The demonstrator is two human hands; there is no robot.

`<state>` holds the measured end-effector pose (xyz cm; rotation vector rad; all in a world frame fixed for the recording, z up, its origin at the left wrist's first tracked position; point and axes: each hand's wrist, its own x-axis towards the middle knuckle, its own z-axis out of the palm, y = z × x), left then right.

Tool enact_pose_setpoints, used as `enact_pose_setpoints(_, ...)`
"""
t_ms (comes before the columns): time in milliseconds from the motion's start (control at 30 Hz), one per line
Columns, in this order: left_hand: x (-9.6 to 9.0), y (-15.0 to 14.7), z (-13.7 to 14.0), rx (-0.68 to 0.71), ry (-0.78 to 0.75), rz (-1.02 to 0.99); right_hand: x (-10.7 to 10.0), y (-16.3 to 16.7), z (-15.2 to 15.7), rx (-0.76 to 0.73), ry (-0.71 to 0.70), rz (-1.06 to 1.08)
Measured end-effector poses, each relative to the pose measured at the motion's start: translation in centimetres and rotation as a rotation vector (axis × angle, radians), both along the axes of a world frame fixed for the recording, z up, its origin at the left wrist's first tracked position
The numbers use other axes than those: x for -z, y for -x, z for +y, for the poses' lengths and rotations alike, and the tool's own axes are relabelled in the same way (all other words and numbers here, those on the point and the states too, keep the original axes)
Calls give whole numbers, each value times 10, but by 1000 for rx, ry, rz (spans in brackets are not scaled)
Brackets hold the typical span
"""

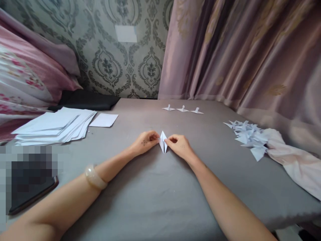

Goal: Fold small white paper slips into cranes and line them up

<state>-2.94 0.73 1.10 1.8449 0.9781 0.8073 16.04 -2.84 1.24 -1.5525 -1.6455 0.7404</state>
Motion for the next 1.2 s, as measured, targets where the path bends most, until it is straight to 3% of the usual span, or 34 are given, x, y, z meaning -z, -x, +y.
enact_pose_setpoints(133, -11, -1, -4, -155, 80, -288, -11, -3, -2, 10, 17, 339)
enact_pose_setpoints(200, -17, -2, -6, -166, 129, -420, -20, -7, -4, 14, 61, 466)
enact_pose_setpoints(300, -23, -3, -10, -109, 200, -538, -29, -11, -6, -99, 108, 607)
enact_pose_setpoints(600, -27, -6, -17, 96, 281, -669, -24, -13, -7, -262, 106, 624)
enact_pose_setpoints(1200, -29, -4, -18, 223, 394, -717, -31, -8, -14, -333, 151, 755)
